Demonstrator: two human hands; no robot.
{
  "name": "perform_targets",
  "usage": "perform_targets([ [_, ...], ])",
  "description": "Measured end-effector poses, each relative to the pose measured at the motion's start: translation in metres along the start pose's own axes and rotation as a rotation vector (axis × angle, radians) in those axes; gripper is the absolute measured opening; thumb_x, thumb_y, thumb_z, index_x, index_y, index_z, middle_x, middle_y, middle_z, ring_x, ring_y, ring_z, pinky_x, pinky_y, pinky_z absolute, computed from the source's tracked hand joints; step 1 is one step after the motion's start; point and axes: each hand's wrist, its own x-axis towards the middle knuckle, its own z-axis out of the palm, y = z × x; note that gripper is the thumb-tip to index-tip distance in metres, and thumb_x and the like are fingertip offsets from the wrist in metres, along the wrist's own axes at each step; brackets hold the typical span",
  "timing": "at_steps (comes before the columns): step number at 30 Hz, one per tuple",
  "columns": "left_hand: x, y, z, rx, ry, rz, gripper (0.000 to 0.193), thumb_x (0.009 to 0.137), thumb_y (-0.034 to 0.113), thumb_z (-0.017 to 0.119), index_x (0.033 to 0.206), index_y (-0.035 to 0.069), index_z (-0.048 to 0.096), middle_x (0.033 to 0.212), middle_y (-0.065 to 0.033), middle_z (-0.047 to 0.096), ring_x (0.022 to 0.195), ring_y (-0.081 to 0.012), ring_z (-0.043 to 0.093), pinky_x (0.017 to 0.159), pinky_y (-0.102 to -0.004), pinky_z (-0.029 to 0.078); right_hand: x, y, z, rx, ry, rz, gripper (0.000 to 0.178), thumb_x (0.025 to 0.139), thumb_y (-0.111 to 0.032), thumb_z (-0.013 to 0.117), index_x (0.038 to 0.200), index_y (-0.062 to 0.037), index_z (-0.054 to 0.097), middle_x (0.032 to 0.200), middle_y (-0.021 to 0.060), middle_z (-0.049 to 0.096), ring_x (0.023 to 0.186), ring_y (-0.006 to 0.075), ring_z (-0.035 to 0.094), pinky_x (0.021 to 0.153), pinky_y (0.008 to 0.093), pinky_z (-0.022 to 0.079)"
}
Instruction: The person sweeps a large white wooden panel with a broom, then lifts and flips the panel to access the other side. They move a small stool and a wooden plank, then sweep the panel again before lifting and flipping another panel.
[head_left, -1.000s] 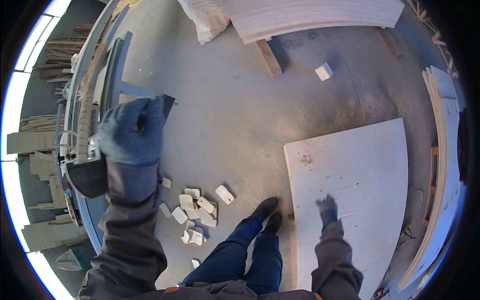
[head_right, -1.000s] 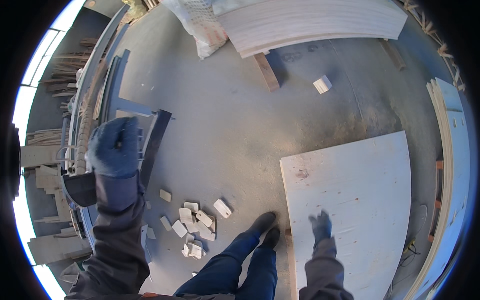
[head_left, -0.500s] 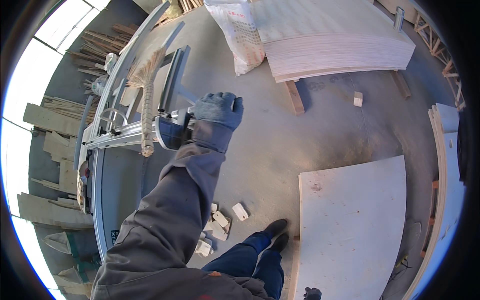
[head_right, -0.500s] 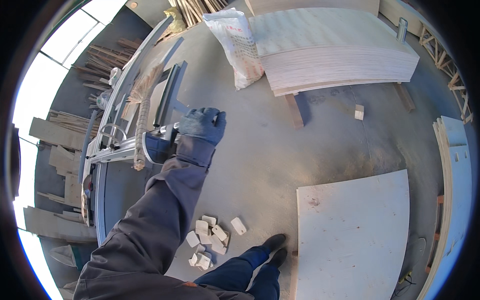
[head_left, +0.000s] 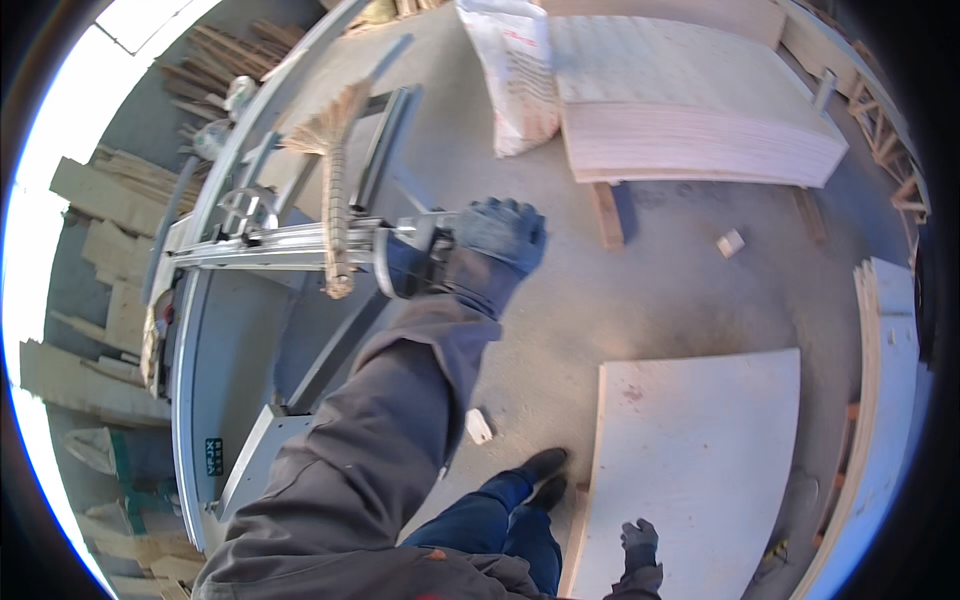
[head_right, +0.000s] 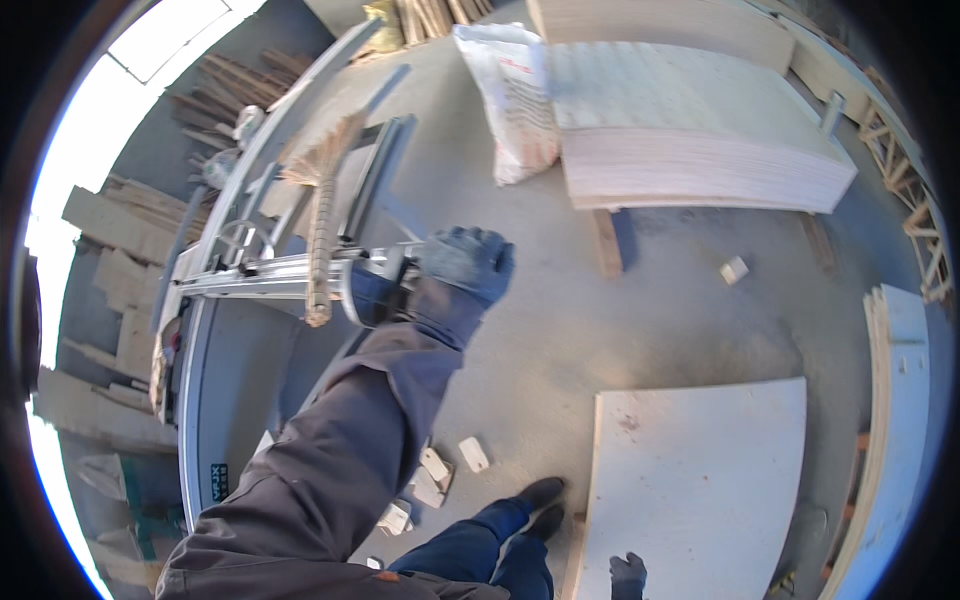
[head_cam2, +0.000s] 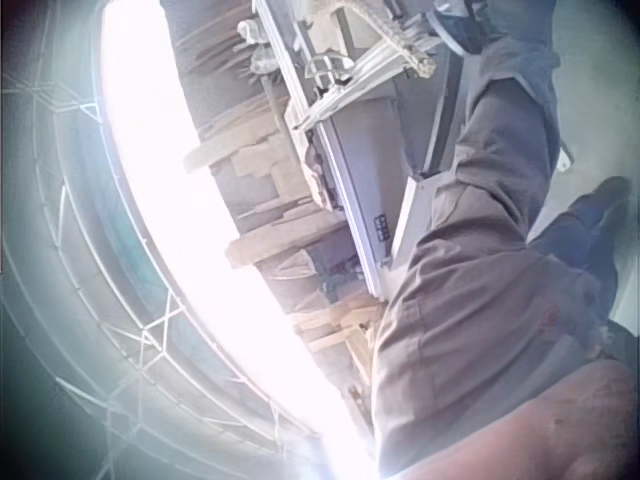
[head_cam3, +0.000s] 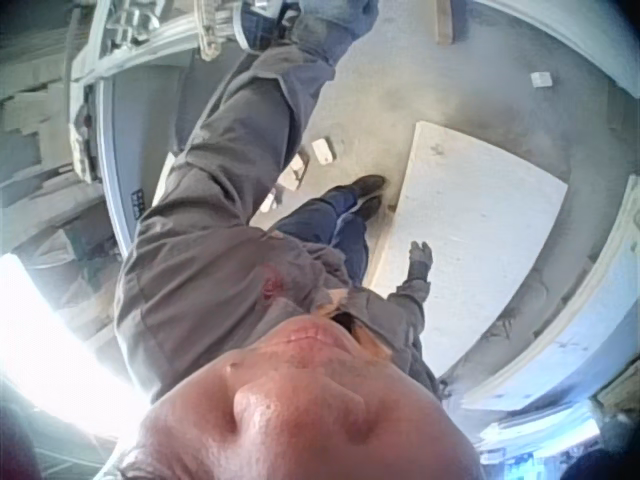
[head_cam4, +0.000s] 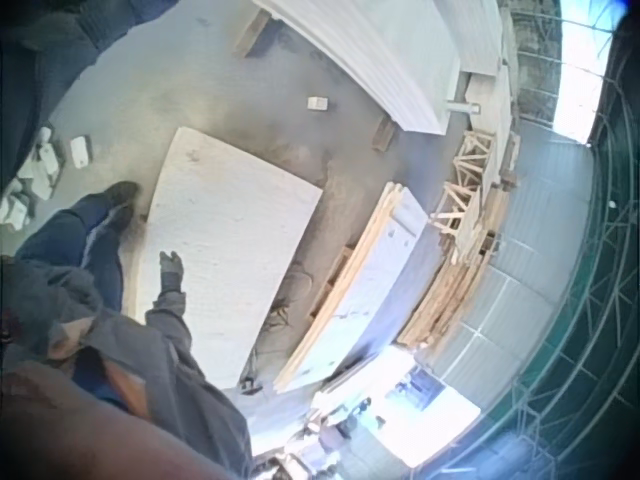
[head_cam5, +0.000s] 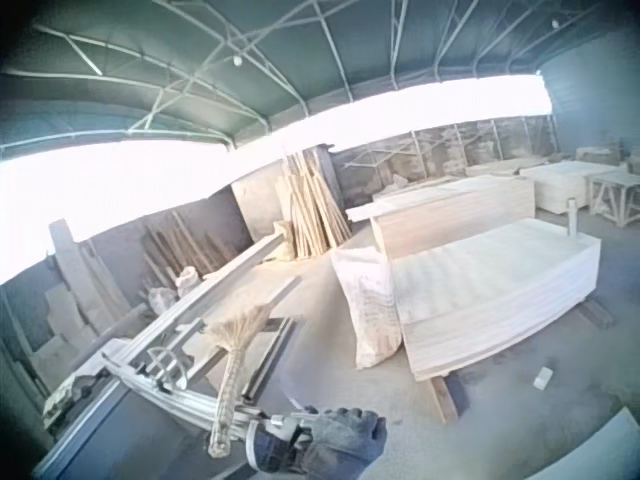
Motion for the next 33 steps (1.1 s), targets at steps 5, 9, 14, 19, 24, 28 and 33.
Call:
perform_targets([
  [5,-0.008,0.000,-0.009,0.039,-0.034,-0.022,0.019,0.079,0.031,0.063,0.074,0.013,0.062,0.072,-0.0097,0.064,0.069,-0.0318,0.062,0.062,-0.0471,0.048,-0.028,0.026,-0.029,-0.163,-0.026,-0.058,0.068,0.076,-0.022,0.076,0.125,0.0134,0.046,0.088,0.0178,0.068,0.072,0.0187,0.065,0.062,0.0307,0.052],
  [9,-0.004,0.008,0.003,0.042,-0.050,-0.009,0.015,0.079,0.029,0.064,0.078,0.014,0.065,0.077,-0.0108,0.066,0.072,-0.0336,0.063,0.064,-0.0464,0.049,-0.075,0.022,-0.046,-0.116,0.030,0.044,0.066,0.077,-0.026,0.076,0.123,0.0125,0.050,0.086,0.0174,0.069,0.071,0.0192,0.066,0.064,0.0303,0.052],
  [14,0.002,0.016,0.000,0.063,-0.018,0.031,0.016,0.079,0.030,0.065,0.079,0.014,0.065,0.079,-0.0100,0.066,0.074,-0.0335,0.063,0.065,-0.0472,0.049,-0.074,0.069,-0.056,-0.183,0.017,0.103,0.066,0.080,-0.022,0.075,0.128,0.0113,0.045,0.096,0.0197,0.066,0.068,0.0212,0.065,0.051,0.0302,0.049],
  [19,0.004,0.014,-0.007,0.095,-0.045,0.021,0.019,0.078,0.031,0.065,0.077,0.013,0.066,0.075,-0.0102,0.065,0.072,-0.0335,0.062,0.065,-0.0467,0.050,-0.086,0.067,-0.055,-0.130,0.065,0.143,0.068,0.079,-0.024,0.075,0.129,0.0111,0.045,0.098,0.0220,0.066,0.069,0.0226,0.067,0.053,0.0312,0.051],
  [24,0.008,0.020,-0.014,0.074,-0.055,0.010,0.016,0.077,0.028,0.066,0.077,0.013,0.065,0.073,-0.0103,0.064,0.070,-0.0332,0.062,0.062,-0.0467,0.049,-0.093,0.060,-0.043,-0.059,0.104,0.118,0.070,0.078,-0.025,0.076,0.129,0.0109,0.045,0.096,0.0215,0.067,0.071,0.0229,0.067,0.056,0.0317,0.052],
  [28,0.010,0.016,-0.013,-0.001,-0.015,0.035,0.010,0.078,0.024,0.066,0.077,0.014,0.063,0.074,-0.0083,0.063,0.068,-0.0322,0.061,0.059,-0.0462,0.048,-0.100,0.037,-0.038,-0.031,0.180,0.145,0.067,0.075,-0.030,0.077,0.124,0.0089,0.052,0.095,0.0228,0.068,0.079,0.0247,0.068,0.067,0.0328,0.052],
  [33,0.008,0.010,-0.021,-0.037,-0.039,0.087,0.008,0.080,0.022,0.064,0.081,0.014,0.062,0.075,-0.0097,0.063,0.070,-0.0328,0.061,0.060,-0.0465,0.049,-0.142,-0.033,-0.021,-0.070,0.200,0.129,0.064,0.075,-0.033,0.077,0.121,0.0058,0.056,0.098,0.0253,0.067,0.089,0.0288,0.067,0.078,0.0346,0.052],
])
